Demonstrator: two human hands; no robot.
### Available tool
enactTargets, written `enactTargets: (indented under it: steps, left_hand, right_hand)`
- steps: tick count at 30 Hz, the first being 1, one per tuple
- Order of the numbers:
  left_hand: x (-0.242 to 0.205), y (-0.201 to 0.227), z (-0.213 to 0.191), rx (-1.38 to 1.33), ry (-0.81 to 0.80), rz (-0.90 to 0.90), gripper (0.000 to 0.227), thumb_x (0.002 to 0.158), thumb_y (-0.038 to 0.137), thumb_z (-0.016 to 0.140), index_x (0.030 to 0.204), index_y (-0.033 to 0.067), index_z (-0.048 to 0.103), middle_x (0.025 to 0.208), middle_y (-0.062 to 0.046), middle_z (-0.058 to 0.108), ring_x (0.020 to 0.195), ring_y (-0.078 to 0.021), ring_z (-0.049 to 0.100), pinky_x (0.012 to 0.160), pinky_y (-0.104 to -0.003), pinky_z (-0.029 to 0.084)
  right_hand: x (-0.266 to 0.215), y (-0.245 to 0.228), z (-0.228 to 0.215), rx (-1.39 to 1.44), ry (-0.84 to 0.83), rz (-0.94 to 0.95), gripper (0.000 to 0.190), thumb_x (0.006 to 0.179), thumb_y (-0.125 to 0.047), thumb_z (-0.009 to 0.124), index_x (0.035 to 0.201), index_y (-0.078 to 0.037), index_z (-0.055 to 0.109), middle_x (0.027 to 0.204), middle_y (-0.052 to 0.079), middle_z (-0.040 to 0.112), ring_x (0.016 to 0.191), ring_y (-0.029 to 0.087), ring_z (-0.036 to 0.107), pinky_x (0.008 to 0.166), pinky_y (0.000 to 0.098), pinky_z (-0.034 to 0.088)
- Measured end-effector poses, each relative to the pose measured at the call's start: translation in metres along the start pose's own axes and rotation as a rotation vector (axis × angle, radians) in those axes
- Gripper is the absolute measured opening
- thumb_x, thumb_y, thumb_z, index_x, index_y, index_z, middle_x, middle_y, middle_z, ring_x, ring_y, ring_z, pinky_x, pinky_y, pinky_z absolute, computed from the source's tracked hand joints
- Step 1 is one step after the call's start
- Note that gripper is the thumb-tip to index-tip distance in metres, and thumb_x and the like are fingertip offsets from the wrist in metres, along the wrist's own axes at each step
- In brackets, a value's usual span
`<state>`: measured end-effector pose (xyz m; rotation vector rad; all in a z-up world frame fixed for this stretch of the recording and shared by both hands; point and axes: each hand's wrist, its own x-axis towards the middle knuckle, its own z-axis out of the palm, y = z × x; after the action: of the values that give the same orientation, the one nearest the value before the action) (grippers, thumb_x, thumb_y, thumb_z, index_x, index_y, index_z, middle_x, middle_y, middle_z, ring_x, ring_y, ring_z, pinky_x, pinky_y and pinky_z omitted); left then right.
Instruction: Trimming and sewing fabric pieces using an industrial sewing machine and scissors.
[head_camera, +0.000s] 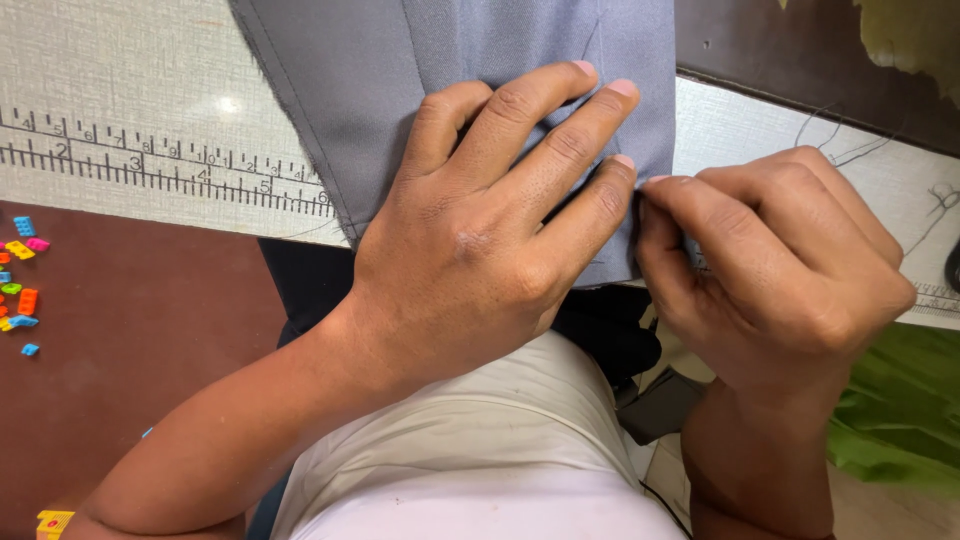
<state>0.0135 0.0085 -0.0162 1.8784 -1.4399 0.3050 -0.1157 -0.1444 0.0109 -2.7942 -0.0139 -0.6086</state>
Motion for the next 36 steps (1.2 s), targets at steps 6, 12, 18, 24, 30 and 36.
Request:
enactTargets:
  steps: [6, 12, 18, 24, 30, 36]
  left_hand:
    - [0.001, 0.0, 0.0, 0.006, -0.025, 0.004, 0.025, 0.11, 0.005, 0.05, 0.103, 0.0044, 0.074, 0.13, -0.016, 0.071, 0.12, -0.0347, 0.066, 0.093, -0.045, 0.045]
    - [0.001, 0.0, 0.0, 0.012, -0.019, 0.015, 0.018, 0.108, 0.006, 0.056, 0.102, 0.0086, 0.074, 0.128, -0.016, 0.07, 0.119, -0.0372, 0.066, 0.091, -0.047, 0.045]
    - [0.004, 0.002, -0.008, -0.009, -0.093, 0.044, 0.016, 0.107, 0.004, 0.059, 0.103, 0.0064, 0.075, 0.131, -0.019, 0.069, 0.123, -0.0398, 0.063, 0.091, -0.049, 0.044]
    - [0.005, 0.002, -0.011, 0.063, -0.127, 0.1, 0.022, 0.109, 0.003, 0.052, 0.105, 0.0086, 0.072, 0.13, -0.022, 0.068, 0.121, -0.0417, 0.065, 0.09, -0.049, 0.047]
    - [0.016, -0.016, -0.01, 0.078, -0.213, 0.213, 0.016, 0.112, 0.011, 0.054, 0.111, 0.0095, 0.071, 0.134, -0.026, 0.068, 0.124, -0.0449, 0.062, 0.086, -0.05, 0.045]
    - [0.029, -0.039, -0.014, 0.031, -0.36, 0.386, 0.015, 0.11, 0.014, 0.063, 0.12, 0.0119, 0.074, 0.142, -0.026, 0.064, 0.133, -0.0485, 0.053, 0.103, -0.062, 0.041]
  right_hand:
    - [-0.004, 0.003, -0.004, 0.042, -0.028, -0.008, 0.015, 0.103, 0.027, 0.08, 0.1, 0.012, 0.078, 0.086, 0.021, 0.065, 0.072, 0.035, 0.054, 0.069, 0.0435, 0.044]
    - [-0.003, 0.003, -0.009, 0.024, -0.071, -0.022, 0.01, 0.106, 0.016, 0.081, 0.099, 0.008, 0.079, 0.087, 0.018, 0.069, 0.072, 0.034, 0.057, 0.07, 0.0445, 0.04]
    - [-0.003, 0.004, -0.011, -0.005, -0.09, -0.022, 0.007, 0.106, 0.01, 0.082, 0.101, 0.005, 0.08, 0.088, 0.014, 0.068, 0.073, 0.032, 0.057, 0.069, 0.0433, 0.039]
    - [-0.008, -0.003, -0.013, 0.041, -0.086, 0.01, 0.004, 0.103, 0.01, 0.078, 0.1, 0.007, 0.077, 0.085, 0.016, 0.062, 0.071, 0.033, 0.053, 0.066, 0.0448, 0.037]
    - [-0.015, -0.001, -0.013, 0.053, -0.081, 0.004, 0.002, 0.1, 0.007, 0.076, 0.099, 0.008, 0.077, 0.084, 0.017, 0.064, 0.071, 0.032, 0.056, 0.068, 0.0444, 0.037]
    - [-0.016, 0.005, -0.008, 0.194, -0.03, 0.063, 0.017, 0.091, 0.007, 0.079, 0.107, 0.011, 0.076, 0.094, 0.022, 0.062, 0.081, 0.034, 0.055, 0.072, 0.0421, 0.046]
